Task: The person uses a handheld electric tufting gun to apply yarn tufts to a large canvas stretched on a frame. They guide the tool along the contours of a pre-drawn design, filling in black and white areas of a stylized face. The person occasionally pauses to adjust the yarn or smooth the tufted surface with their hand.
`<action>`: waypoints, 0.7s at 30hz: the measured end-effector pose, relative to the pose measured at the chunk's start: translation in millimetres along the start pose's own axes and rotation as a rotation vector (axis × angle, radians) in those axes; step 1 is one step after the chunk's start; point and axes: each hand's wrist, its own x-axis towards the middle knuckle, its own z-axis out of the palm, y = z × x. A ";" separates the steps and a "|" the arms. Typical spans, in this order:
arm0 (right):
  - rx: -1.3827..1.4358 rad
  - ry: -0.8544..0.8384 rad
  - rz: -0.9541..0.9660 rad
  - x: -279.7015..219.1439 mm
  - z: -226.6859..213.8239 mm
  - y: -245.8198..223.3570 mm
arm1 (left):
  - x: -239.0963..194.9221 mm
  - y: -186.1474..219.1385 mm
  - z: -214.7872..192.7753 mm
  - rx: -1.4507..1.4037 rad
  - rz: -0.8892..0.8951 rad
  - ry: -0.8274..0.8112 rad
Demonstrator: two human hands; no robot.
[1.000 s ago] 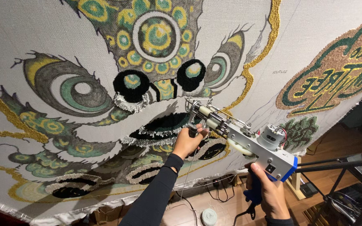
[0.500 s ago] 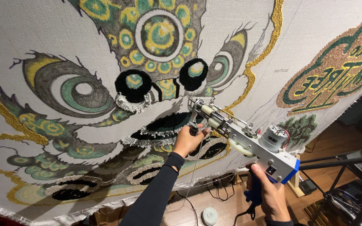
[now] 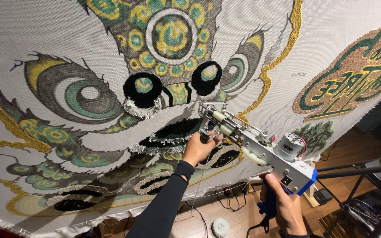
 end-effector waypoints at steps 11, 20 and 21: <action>0.014 0.039 0.079 -4.5 -4.1 10.2 | -4.9 -5.4 4.5 -0.021 0.048 0.001; 0.048 0.025 0.033 -2.7 -2.8 12.8 | -3.9 1.5 -1.4 0.027 0.050 0.011; 0.043 0.027 0.037 -2.8 -2.4 12.0 | -3.3 2.1 -2.4 0.015 0.030 0.003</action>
